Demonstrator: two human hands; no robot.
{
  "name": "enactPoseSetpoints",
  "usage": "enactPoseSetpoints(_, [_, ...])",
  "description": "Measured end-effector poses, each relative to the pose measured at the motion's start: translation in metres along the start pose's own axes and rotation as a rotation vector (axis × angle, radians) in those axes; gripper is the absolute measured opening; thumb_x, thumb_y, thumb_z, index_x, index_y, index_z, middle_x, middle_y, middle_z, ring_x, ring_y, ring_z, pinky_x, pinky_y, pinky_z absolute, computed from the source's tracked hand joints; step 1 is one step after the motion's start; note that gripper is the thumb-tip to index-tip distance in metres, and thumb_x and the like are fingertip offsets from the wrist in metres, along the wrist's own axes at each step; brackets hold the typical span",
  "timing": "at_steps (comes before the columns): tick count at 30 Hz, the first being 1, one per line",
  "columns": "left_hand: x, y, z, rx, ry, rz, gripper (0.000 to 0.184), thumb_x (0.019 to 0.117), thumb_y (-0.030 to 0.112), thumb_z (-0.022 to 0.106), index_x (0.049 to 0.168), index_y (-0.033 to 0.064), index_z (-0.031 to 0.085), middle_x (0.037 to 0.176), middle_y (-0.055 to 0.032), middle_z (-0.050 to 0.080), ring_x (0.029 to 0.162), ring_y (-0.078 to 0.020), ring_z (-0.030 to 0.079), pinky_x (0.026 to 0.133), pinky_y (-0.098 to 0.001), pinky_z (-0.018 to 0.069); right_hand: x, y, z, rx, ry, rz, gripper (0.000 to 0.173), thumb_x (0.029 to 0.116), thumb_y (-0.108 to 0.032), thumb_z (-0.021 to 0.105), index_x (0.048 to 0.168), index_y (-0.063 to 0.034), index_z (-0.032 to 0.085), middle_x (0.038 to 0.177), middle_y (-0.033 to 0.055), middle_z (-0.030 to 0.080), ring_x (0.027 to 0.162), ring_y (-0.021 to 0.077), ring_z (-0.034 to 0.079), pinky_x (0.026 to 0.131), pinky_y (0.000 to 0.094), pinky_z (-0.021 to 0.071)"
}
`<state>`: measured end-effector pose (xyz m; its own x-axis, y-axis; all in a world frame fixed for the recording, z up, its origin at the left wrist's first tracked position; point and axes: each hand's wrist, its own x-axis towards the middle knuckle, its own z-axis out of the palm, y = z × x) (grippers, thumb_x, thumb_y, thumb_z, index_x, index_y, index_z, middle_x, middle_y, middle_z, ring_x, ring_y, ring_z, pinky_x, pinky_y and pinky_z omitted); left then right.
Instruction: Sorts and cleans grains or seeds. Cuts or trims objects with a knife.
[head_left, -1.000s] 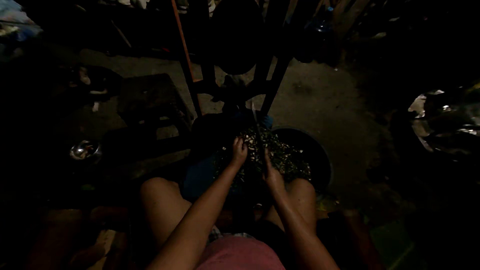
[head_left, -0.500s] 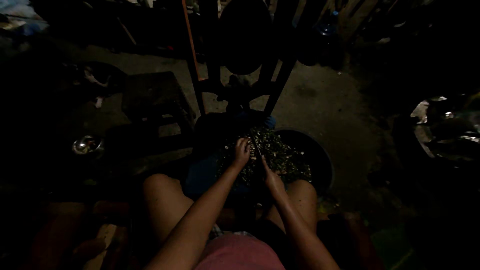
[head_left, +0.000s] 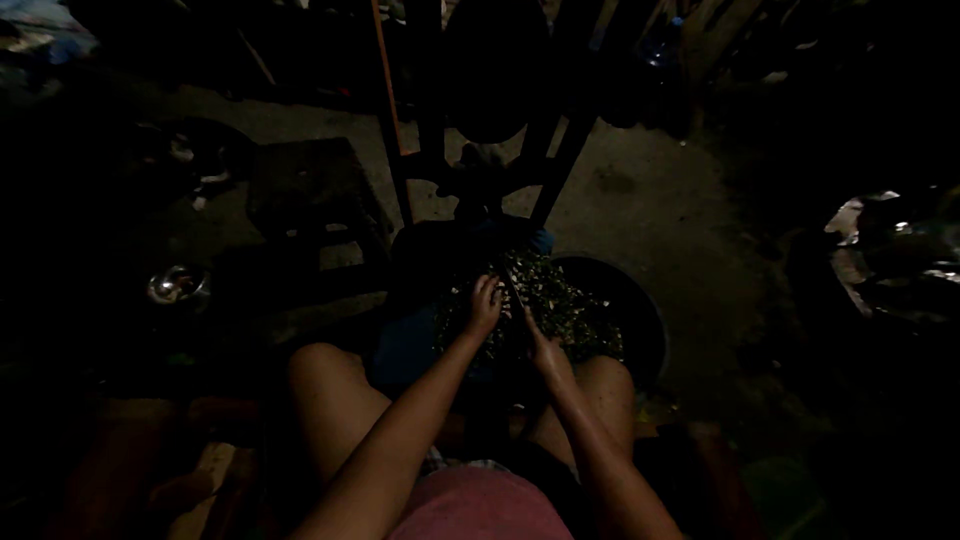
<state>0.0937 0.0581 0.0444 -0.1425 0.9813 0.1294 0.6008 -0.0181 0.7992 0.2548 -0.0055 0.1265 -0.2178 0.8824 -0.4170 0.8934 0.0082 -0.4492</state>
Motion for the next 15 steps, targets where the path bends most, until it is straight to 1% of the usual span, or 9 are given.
enactPoseSetpoints(3, [0.0, 0.004, -0.003, 0.018, -0.012, -0.046, 0.041, 0.1067, 0.014, 0.051, 0.145, -0.0013, 0.053, 0.154, -0.0219, 0.047, 0.142, -0.0334, 0.048, 0.119, -0.0465, 0.0391, -0.015, -0.012, -0.023, 0.033, 0.124, -0.073, 0.067, 0.1089, -0.016, 0.04, 0.166, -0.0278, 0.008, 0.118, 0.0224, 0.07, 0.101, 0.0397, 0.07, 0.092, 0.0561, 0.0536])
enactPoseSetpoints(4, [-0.001, 0.003, -0.003, 0.04, -0.013, -0.056, 0.043, 0.1075, 0.017, 0.051, 0.148, 0.0018, 0.051, 0.155, -0.0197, 0.048, 0.142, -0.0321, 0.049, 0.118, -0.0463, 0.0401, -0.019, -0.014, -0.024, 0.052, 0.173, -0.11, 0.069, 0.108, -0.013, 0.041, 0.166, -0.0259, 0.007, 0.122, 0.0231, 0.069, 0.102, 0.0404, 0.07, 0.092, 0.0561, 0.0537])
enactPoseSetpoints(6, [-0.002, 0.003, -0.001, 0.045, 0.016, -0.052, 0.044, 0.1078, 0.018, 0.052, 0.149, 0.003, 0.051, 0.155, -0.0181, 0.048, 0.142, -0.0313, 0.05, 0.118, -0.0457, 0.0402, -0.018, -0.014, -0.013, 0.078, 0.215, -0.137, 0.071, 0.1072, -0.011, 0.042, 0.166, -0.025, 0.005, 0.127, 0.0235, 0.067, 0.104, 0.0411, 0.07, 0.093, 0.0572, 0.0538])
enactPoseSetpoints(7, [-0.002, 0.004, -0.001, 0.02, 0.032, -0.049, 0.043, 0.1074, 0.016, 0.052, 0.148, 0.002, 0.052, 0.155, -0.0189, 0.049, 0.142, -0.0316, 0.049, 0.119, -0.0456, 0.0397, -0.011, -0.009, -0.002, 0.066, 0.193, -0.123, 0.07, 0.1078, -0.014, 0.043, 0.166, -0.0255, 0.006, 0.129, 0.0225, 0.067, 0.106, 0.0404, 0.07, 0.093, 0.0576, 0.0541])
enactPoseSetpoints(9, [-0.003, 0.004, 0.0, -0.028, 0.073, -0.028, 0.039, 0.1067, 0.013, 0.053, 0.143, -0.0007, 0.056, 0.151, -0.0201, 0.052, 0.14, -0.0309, 0.051, 0.118, -0.0438, 0.0412, 0.006, 0.006, 0.025, -0.002, 0.091, -0.062, 0.069, 0.1086, -0.028, 0.044, 0.166, -0.0306, 0.007, 0.114, 0.0182, 0.072, 0.098, 0.0371, 0.072, 0.088, 0.0563, 0.0562])
enactPoseSetpoints(10, [-0.003, 0.004, 0.001, -0.03, 0.079, -0.022, 0.038, 0.1069, 0.013, 0.052, 0.142, -0.001, 0.057, 0.15, -0.0201, 0.052, 0.139, -0.0305, 0.051, 0.117, -0.0431, 0.0416, 0.01, 0.009, 0.029, -0.02, 0.048, -0.037, 0.068, 0.1091, -0.031, 0.042, 0.166, -0.0326, 0.006, 0.109, 0.017, 0.073, 0.096, 0.0364, 0.072, 0.086, 0.0556, 0.0565])
enactPoseSetpoints(11, [-0.001, 0.004, 0.001, -0.03, 0.079, -0.015, 0.037, 0.1069, 0.012, 0.052, 0.142, -0.0014, 0.057, 0.151, -0.0205, 0.051, 0.14, -0.031, 0.051, 0.117, -0.0431, 0.0414, 0.01, 0.006, 0.023, -0.028, 0.014, -0.025, 0.066, 0.1099, -0.031, 0.041, 0.166, -0.0327, 0.005, 0.109, 0.0174, 0.073, 0.097, 0.0367, 0.072, 0.087, 0.0555, 0.056])
enactPoseSetpoints(13, [-0.003, 0.003, 0.0, -0.021, 0.057, -0.014, 0.038, 0.1069, 0.012, 0.051, 0.141, -0.0024, 0.057, 0.152, -0.0225, 0.049, 0.14, -0.0331, 0.05, 0.117, -0.044, 0.0416, -0.002, -0.005, 0.004, -0.023, -0.026, -0.004, 0.065, 0.1103, -0.024, 0.039, 0.166, -0.0319, 0.006, 0.113, 0.0202, 0.071, 0.101, 0.0388, 0.07, 0.091, 0.0567, 0.0539])
enactPoseSetpoints(15, [-0.002, 0.005, -0.005, -0.021, 0.019, -0.039, 0.038, 0.1061, 0.011, 0.052, 0.141, -0.003, 0.057, 0.154, -0.0238, 0.045, 0.14, -0.034, 0.05, 0.116, -0.0442, 0.0426, -0.011, -0.013, -0.012, -0.006, 0.031, -0.024, 0.065, 0.1102, -0.02, 0.039, 0.166, -0.0312, 0.008, 0.115, 0.0217, 0.07, 0.101, 0.0387, 0.07, 0.091, 0.0552, 0.0539])
